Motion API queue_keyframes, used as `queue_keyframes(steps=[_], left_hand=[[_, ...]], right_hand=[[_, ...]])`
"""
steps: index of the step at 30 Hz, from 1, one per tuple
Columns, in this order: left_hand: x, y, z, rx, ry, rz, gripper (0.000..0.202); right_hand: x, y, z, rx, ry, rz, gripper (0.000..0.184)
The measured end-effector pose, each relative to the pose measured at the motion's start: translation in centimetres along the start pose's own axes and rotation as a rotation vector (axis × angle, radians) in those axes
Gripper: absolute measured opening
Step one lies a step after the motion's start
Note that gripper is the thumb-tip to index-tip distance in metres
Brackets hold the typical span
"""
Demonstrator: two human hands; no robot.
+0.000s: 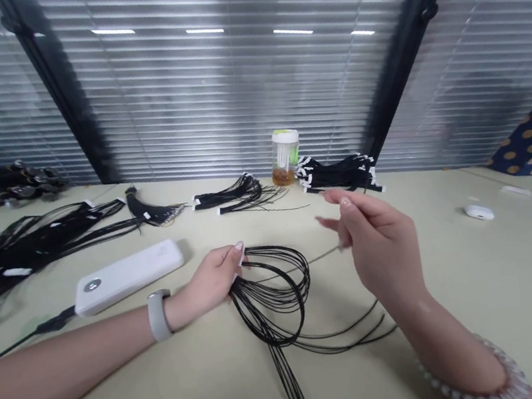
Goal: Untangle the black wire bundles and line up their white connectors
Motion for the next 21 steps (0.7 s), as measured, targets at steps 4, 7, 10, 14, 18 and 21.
queue_keyframes(steps=[4, 7, 10, 14, 18, 21], left_hand=[[-0.2, -0.2, -0.1, 0.016, 0.014, -0.005, 0.042], [-0.6, -0.3, -0.2, 0.014, 0.002, -0.008, 0.041], [-1.0, -0.3, -0.3, 0.014, -0.018, -0.002, 0.042], [-1.2, -0.4, -0.4, 0.031, -0.028, 0.058, 0.044], [-1.5, -0.7, -0.4, 0.075, -0.07, 0.134, 0.042], [-2.0, -1.1, -0.5, 0.109, -0.128, 0.185, 0.04]], right_hand=[[0.1, -4.0, -1.9, 0.31, -0.115, 0.086, 0.052], [-0.1, -7.0, -3.8, 0.556, -0.098, -0.072, 0.024], [-0.1, -8.7, -4.7, 0.644, 0.03, -0.24, 0.019], [-0.4, -9.5, -4.7, 0.63, 0.053, -0.297, 0.023], [-1.1, -10.1, -4.8, 0.631, -0.002, -0.289, 0.027], [-1.5, -10.4, -5.0, 0.63, -0.044, -0.272, 0.029]])
Point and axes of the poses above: each hand's wrist, its own z-axis towards the middle knuckle, its own y-axis out of the back of the hand, x = y × z, the point moved 9 cm from there along z, towards the middle knuckle, and after that the axes turned 14 degrees about -z, right-handed, at the moved point
